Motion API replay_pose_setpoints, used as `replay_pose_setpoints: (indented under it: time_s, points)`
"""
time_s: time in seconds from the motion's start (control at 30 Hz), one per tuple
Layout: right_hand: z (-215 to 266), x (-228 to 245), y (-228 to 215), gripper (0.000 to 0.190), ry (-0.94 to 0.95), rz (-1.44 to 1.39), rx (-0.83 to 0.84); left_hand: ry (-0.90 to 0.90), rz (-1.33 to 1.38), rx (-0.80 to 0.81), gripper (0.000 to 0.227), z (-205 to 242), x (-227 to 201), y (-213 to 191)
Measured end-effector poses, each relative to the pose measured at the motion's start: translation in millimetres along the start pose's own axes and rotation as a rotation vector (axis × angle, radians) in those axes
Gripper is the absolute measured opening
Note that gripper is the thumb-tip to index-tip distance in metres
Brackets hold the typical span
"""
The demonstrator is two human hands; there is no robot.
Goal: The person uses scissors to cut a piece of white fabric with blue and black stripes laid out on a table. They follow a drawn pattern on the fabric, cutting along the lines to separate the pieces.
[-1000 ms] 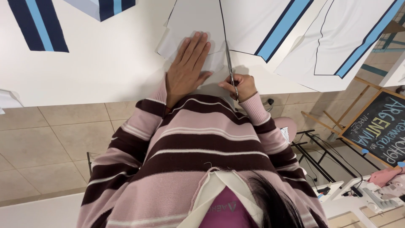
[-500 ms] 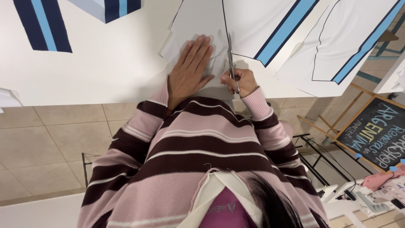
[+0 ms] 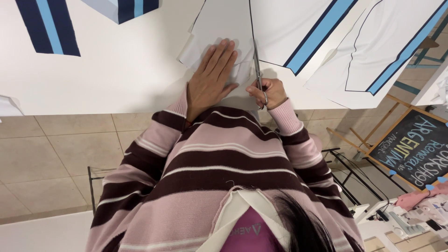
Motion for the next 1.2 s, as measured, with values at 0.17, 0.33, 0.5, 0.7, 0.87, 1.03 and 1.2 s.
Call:
replay_pose_setpoints:
  time_s: [0.17, 0.33, 0.5, 0.7, 0.87, 1.03, 1.2]
  points:
    - [1, 9, 1, 0.026, 0.027, 0.012, 0.003, -0.001, 0.007, 0.011, 0.093, 0, 1, -1]
    - [-10, 23, -1, 0.030, 0.019, 0.080, 0.067, 0.003, -0.006, 0.018, 0.091, -1, 0, -5]
    - [-18, 43, -2, 0.031, 0.008, 0.118, 0.061, 0.002, -0.001, 0.027, 0.090, -1, -1, -7]
    - [-19, 44, -6, 0.032, 0.031, 0.093, 0.035, -0.005, -0.011, 0.017, 0.091, -1, -2, -10]
    - [-16, 42, -8, 0.033, 0.035, 0.117, 0.033, -0.005, -0.018, 0.017, 0.092, -1, 0, -6]
    - [-14, 42, -8, 0.033, 0.094, 0.132, 0.006, -0.005, -0.014, 0.010, 0.093, -1, 0, -5]
    - [-9, 47, -5, 0.032, 0.062, 0.134, 0.003, -0.009, -0.005, 0.023, 0.094, -1, -1, -8]
Point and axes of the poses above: each hand's wrist, its own z-axis away from the middle knuckle, its own y-axis out of the palm, x = y × z, the point moved 5 cm from there along -z, towards the middle knuckle, and after that the axes turned 15 degrees about x, right-handed, at the moved point
